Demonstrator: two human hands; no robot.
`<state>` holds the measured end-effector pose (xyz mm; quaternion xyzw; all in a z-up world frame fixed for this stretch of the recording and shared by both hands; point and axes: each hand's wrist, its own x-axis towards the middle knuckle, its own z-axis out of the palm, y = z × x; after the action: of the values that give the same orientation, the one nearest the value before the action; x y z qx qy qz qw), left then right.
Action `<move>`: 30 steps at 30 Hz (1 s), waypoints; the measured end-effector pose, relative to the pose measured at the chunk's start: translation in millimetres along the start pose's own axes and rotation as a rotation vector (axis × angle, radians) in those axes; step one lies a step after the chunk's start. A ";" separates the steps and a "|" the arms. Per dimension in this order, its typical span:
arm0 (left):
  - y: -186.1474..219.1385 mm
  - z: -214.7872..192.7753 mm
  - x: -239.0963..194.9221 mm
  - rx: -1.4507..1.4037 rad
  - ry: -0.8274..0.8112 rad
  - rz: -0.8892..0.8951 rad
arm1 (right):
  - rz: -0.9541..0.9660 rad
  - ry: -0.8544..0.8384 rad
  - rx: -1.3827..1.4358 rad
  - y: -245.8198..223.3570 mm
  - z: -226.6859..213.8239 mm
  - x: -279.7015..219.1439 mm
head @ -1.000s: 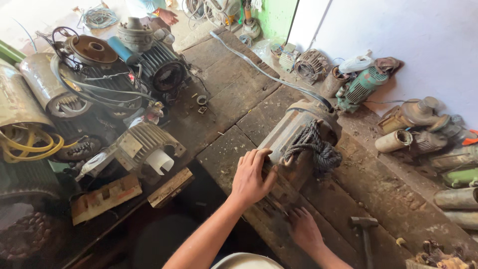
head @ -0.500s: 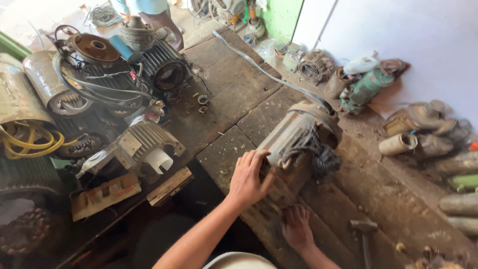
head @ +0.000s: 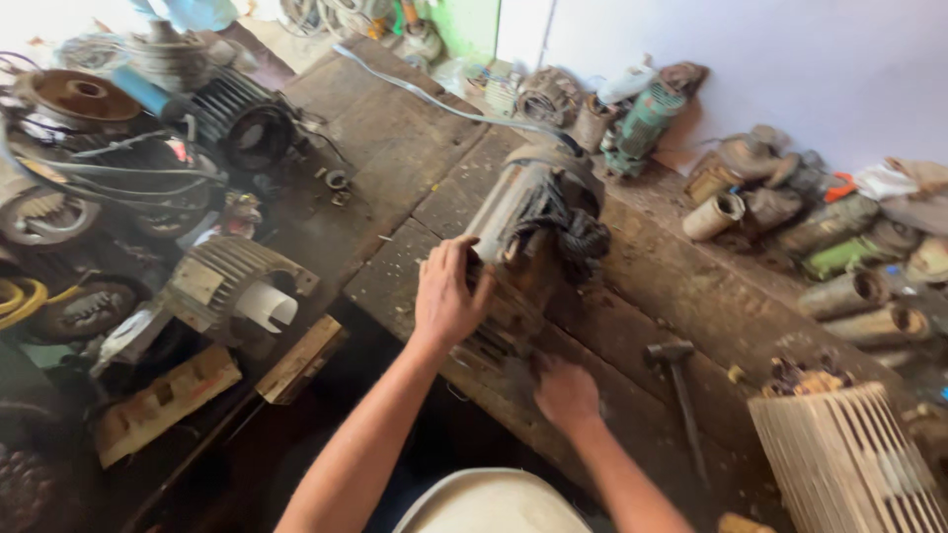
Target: The person uses a wrench to loosen and tighten bolts on a cylindrical electric motor placed on a wooden workbench. They reposition the motor and continue adjusting the bolts while other people stand nearby in the workshop.
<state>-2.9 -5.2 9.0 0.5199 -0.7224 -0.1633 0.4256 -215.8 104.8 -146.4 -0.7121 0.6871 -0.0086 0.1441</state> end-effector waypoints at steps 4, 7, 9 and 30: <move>-1.0 -0.2 1.0 0.013 0.018 0.008 | -0.003 -0.048 -0.325 -12.4 -7.7 13.0; -0.8 0.7 -0.6 0.005 0.009 -0.012 | -0.082 0.054 -0.309 -24.5 -6.8 6.1; -1.2 0.2 3.2 0.016 0.024 0.010 | -0.087 0.176 -0.149 -29.5 -11.7 2.6; -3.0 1.1 -0.2 0.009 -0.004 -0.002 | -0.276 -0.114 -0.275 16.7 -31.7 9.0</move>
<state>-1.9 -6.4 6.2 0.5221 -0.7236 -0.1614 0.4217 -238.2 89.7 -121.3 -0.8119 0.5682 0.1060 0.0817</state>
